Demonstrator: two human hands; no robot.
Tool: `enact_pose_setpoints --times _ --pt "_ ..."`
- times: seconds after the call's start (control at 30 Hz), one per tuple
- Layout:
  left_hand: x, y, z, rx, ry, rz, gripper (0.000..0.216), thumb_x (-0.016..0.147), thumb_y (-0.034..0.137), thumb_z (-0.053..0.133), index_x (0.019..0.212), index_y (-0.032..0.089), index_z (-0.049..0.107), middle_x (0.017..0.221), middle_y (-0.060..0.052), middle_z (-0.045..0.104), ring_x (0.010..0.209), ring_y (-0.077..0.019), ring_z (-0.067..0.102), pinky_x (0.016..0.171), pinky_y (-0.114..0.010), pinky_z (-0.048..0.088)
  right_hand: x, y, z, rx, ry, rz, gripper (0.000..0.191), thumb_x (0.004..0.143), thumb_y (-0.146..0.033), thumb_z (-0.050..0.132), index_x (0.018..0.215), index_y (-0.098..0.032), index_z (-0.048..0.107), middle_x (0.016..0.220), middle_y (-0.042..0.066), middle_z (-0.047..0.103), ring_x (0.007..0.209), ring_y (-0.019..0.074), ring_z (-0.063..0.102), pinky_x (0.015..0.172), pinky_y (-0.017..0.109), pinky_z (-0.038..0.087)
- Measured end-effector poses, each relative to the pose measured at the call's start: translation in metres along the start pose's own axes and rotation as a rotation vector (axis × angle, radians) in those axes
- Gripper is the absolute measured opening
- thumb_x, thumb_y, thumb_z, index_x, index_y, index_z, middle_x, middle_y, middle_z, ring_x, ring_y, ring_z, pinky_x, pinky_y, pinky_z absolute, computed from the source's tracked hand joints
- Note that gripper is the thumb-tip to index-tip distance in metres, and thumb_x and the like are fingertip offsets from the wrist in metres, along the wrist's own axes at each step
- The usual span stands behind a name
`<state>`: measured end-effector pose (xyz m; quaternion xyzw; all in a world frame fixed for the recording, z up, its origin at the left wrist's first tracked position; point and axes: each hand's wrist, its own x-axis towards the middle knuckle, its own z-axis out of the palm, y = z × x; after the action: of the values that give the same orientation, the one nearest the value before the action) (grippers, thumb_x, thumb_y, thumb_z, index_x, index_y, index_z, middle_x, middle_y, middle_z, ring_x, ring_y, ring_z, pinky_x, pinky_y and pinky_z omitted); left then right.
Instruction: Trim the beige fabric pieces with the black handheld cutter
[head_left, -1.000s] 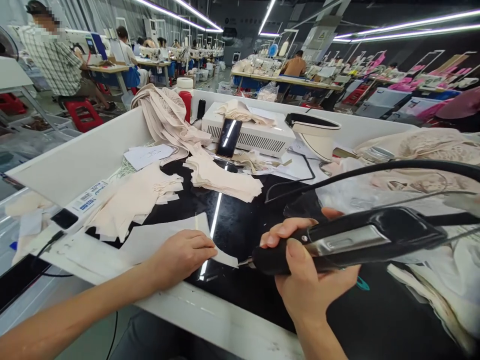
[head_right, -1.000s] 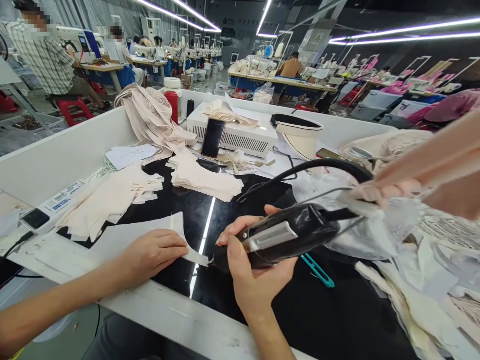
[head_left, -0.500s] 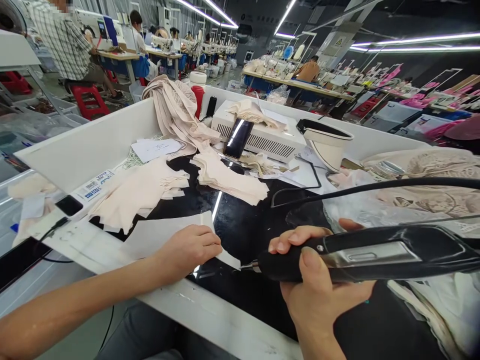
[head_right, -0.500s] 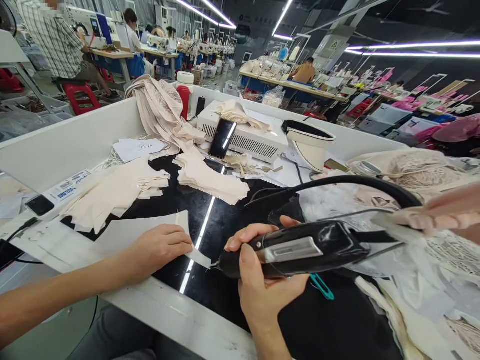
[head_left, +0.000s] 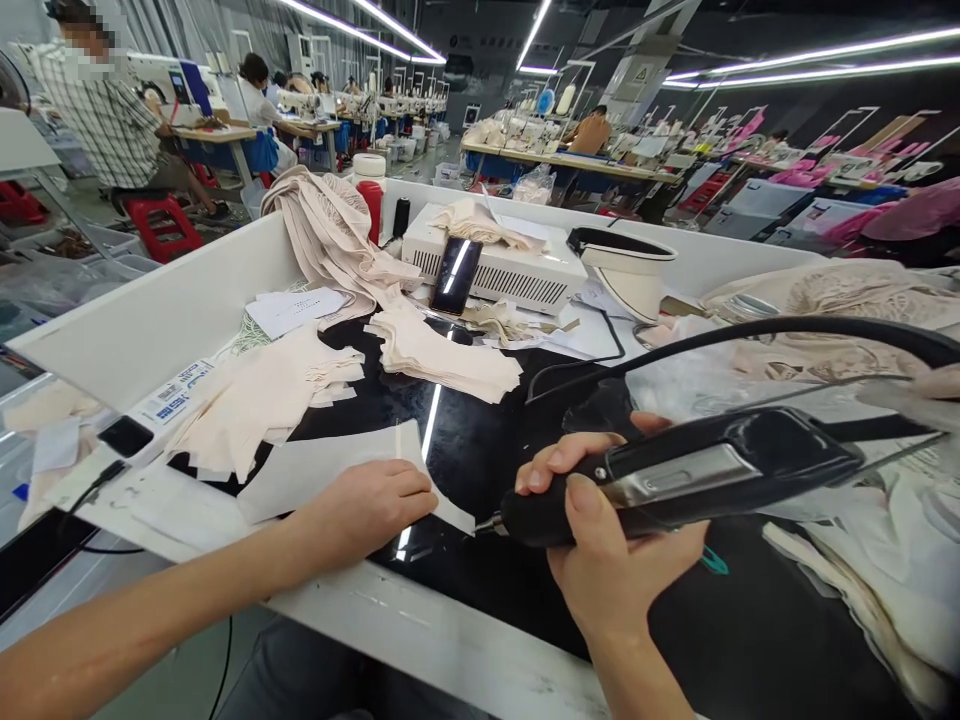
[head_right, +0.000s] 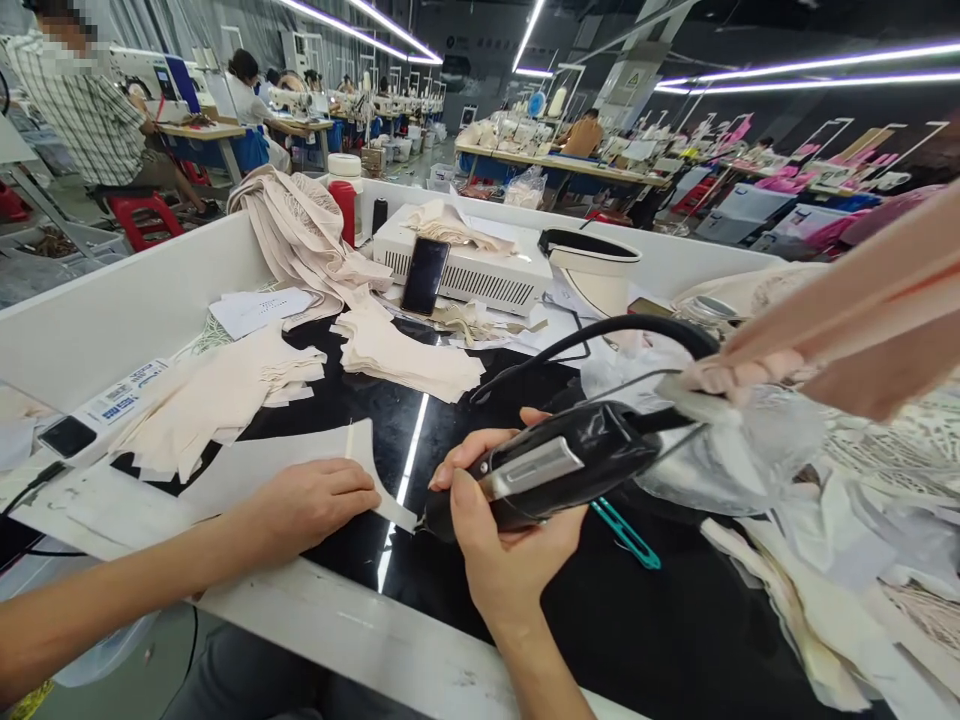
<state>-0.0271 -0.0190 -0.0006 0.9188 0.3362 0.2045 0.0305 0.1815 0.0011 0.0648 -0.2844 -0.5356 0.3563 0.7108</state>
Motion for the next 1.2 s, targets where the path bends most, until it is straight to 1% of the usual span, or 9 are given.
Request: enact_pose_setpoints --times 0.1,0.23,0.43,0.57,0.7,0.8,0.93,1.2 --pt "0.000 0.003 -0.001 0.058 0.036 0.036 0.019 0.103 0.009 0.048 0.109 0.015 0.065 0.103 -0.007 0.069 0.094 -0.0195 0.067 0.080 -0.030 0.058 0.000 0.000 0.001 -0.003 0.003 0.003 0.045 0.085 -0.025 0.082 0.122 -0.030 0.057 0.080 -0.004 0.066 0.057 0.0149 0.064 0.053 0.031 0.058" --pt "-0.001 0.003 0.001 0.101 0.053 0.077 0.016 0.106 0.020 0.051 0.114 0.014 0.063 0.108 -0.009 0.069 0.096 -0.0221 0.067 0.081 -0.033 0.059 -0.001 0.000 0.002 0.017 -0.002 -0.003 0.044 0.086 -0.025 0.081 0.122 -0.029 0.056 0.080 -0.004 0.066 0.057 0.0143 0.064 0.053 0.030 0.057" --pt "-0.005 0.003 0.008 0.083 0.115 0.024 0.017 0.106 0.014 0.049 0.115 0.017 0.063 0.106 -0.006 0.069 0.096 -0.0207 0.067 0.078 -0.031 0.058 -0.002 0.001 0.002 0.019 -0.002 -0.005 0.044 0.086 -0.027 0.081 0.123 -0.030 0.057 0.082 -0.004 0.066 0.057 0.0139 0.065 0.052 0.030 0.058" --pt "-0.006 0.008 0.008 0.092 0.148 0.020 0.019 0.105 0.011 0.047 0.111 0.015 0.065 0.101 -0.006 0.070 0.090 -0.0209 0.067 0.075 -0.032 0.058 -0.002 0.000 0.002 0.025 0.001 0.007 0.043 0.086 -0.026 0.081 0.121 -0.030 0.057 0.082 -0.004 0.066 0.056 0.0140 0.064 0.052 0.030 0.058" --pt "-0.008 0.011 0.006 0.077 0.176 0.017 0.020 0.104 0.009 0.048 0.110 0.015 0.066 0.101 -0.007 0.071 0.089 -0.0210 0.067 0.077 -0.032 0.059 -0.003 0.000 0.002 0.025 0.007 0.010 0.046 0.084 -0.025 0.081 0.122 -0.029 0.055 0.081 -0.004 0.065 0.056 0.0141 0.063 0.051 0.030 0.056" --pt "-0.008 0.011 0.007 0.036 0.175 -0.016 0.019 0.103 0.010 0.051 0.110 0.017 0.067 0.102 -0.006 0.071 0.092 -0.0212 0.067 0.079 -0.033 0.059 -0.002 0.000 0.003 0.032 0.000 0.026 0.046 0.084 -0.025 0.081 0.122 -0.029 0.055 0.081 -0.004 0.066 0.056 0.0144 0.063 0.051 0.030 0.056" --pt "-0.008 0.011 0.009 -0.014 0.173 -0.051 0.019 0.101 0.009 0.054 0.109 0.019 0.069 0.100 -0.005 0.071 0.092 -0.0208 0.068 0.080 -0.034 0.058 0.002 0.000 0.008 0.033 0.039 0.031 0.046 0.083 -0.026 0.082 0.121 -0.030 0.056 0.080 -0.005 0.066 0.055 0.0146 0.063 0.050 0.031 0.056" --pt "-0.005 0.013 0.011 -0.055 0.166 -0.085 0.020 0.106 0.015 0.051 0.109 0.019 0.071 0.099 -0.005 0.070 0.093 -0.0196 0.067 0.082 -0.033 0.057 0.004 0.008 0.024 0.018 0.052 0.023 0.048 0.084 -0.030 0.081 0.123 -0.031 0.052 0.079 -0.007 0.064 0.055 0.0135 0.060 0.053 0.031 0.055"
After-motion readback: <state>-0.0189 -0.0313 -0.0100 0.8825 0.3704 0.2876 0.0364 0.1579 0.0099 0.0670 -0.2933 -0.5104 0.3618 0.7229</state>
